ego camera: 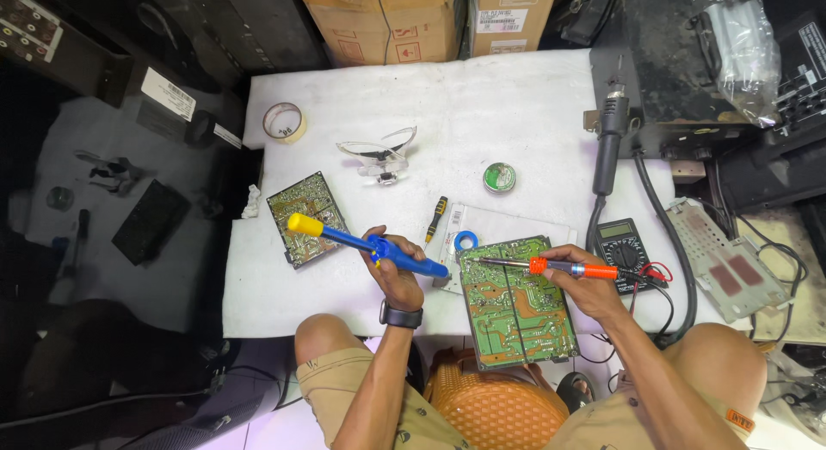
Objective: The person sits on the floor and uses a soldering iron and a desoldering pump to work on a green circuit board. They repeatedly apply the soldering iron to various points on the board and use the pump to remove solder.
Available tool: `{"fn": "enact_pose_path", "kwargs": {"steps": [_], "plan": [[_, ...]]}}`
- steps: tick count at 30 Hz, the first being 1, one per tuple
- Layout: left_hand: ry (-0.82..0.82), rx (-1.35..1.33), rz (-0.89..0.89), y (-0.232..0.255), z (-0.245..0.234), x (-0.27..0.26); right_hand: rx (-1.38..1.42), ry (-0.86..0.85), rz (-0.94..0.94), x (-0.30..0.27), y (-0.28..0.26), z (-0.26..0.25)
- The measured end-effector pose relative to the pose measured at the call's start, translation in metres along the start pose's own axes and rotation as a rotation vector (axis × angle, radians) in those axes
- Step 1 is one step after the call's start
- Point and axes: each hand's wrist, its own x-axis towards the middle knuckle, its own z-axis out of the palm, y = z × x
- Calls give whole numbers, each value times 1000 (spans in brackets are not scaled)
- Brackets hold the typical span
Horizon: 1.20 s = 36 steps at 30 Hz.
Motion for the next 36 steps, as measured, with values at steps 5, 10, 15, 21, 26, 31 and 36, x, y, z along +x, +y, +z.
{"fn": "enact_pose_path", "kwargs": {"steps": [5,10,15,21,26,31,36], "plan": [[-39,34,-7,-3,-1,-5,-6,-19,33,2,-5,1],[-77,59,6,-3,2,-7,2,-27,47,4,-7,1],[-115,78,10,0,3,-9,0,-60,70,5,-7,-2],[-125,91,3,-1,1,-12,-10,-98,60,9,-4,-6],[-126,93,-5,-1,2,-12,-11,-120,94,11,-20,-5],[-123,91,-2,-3,0,-14,3,-119,141,16,-28,-3],[-119,90,1,-2,0,-13,75,-102,219,15,-40,1]]}}
